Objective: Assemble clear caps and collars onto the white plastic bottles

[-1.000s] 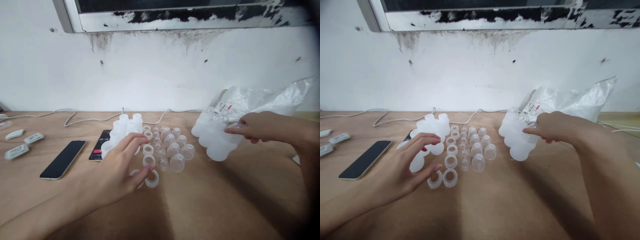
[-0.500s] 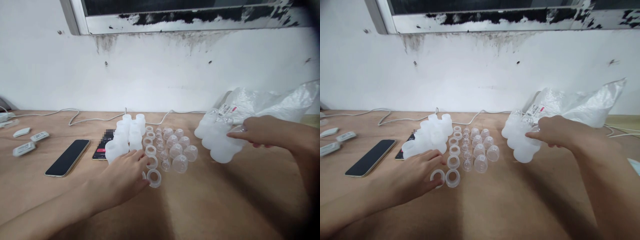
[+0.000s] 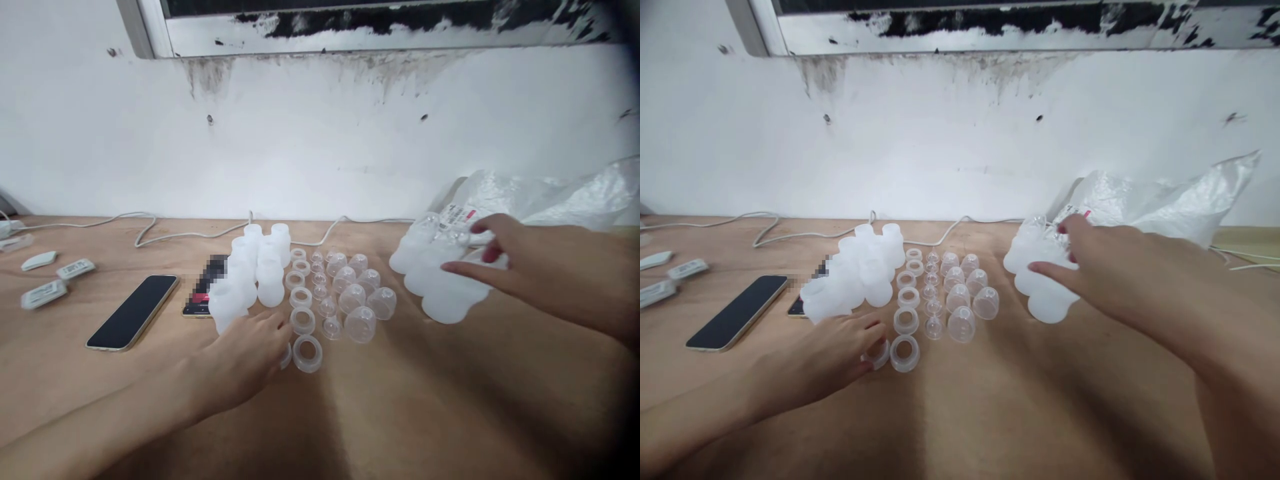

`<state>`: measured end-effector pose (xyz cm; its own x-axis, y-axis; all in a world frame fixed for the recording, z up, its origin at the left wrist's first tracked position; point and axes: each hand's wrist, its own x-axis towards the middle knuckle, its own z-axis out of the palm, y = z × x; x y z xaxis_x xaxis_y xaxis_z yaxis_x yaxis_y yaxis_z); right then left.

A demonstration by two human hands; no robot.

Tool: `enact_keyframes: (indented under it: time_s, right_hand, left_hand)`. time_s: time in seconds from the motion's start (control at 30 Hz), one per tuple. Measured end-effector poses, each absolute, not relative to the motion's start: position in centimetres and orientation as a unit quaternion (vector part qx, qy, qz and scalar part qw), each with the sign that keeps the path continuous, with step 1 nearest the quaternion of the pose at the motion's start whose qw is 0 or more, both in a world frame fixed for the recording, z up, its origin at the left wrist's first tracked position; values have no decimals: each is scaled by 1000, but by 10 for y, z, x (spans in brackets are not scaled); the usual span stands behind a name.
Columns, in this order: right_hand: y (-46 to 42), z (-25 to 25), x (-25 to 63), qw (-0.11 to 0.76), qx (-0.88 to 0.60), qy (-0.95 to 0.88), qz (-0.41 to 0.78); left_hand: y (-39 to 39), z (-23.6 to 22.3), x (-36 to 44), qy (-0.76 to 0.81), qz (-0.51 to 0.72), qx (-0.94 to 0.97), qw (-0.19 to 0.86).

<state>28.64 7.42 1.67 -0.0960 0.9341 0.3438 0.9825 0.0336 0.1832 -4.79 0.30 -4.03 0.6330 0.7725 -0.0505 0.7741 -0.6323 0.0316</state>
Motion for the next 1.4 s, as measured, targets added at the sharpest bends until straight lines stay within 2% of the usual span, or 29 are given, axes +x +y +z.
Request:
enact_keyframes:
  time_s: [0.17,0.3,0.43,0.53,0.63,0.93,1.4]
  right_hand:
    - [34,19,213,36,-485,-874,-7]
    - [18,-7,172,9,-328,-940,94]
    - [8,-54,147,5,-301,-950,81]
    - [3,-87,141,98,-303,-947,47]
    - [3,-104,142,162,-328,-928,77]
    - [5,-105,143,200,-389,-894,96]
    - [-4,-101,178,207,-298,-928,82]
  left_hand:
    - [5,-46,-46,426,-46,903,-37]
    - [4,-50,-41,437,-47,895,-78]
    - [3,-51,-36,457,-81,882,-84]
    - [3,-58,-34,470,-74,874,-100]
    - [4,-70,-32,494,-60,859,-119]
    - [-1,-94,-44,504,-24,849,-160]
    - [-4,-104,-55,474,62,871,-117]
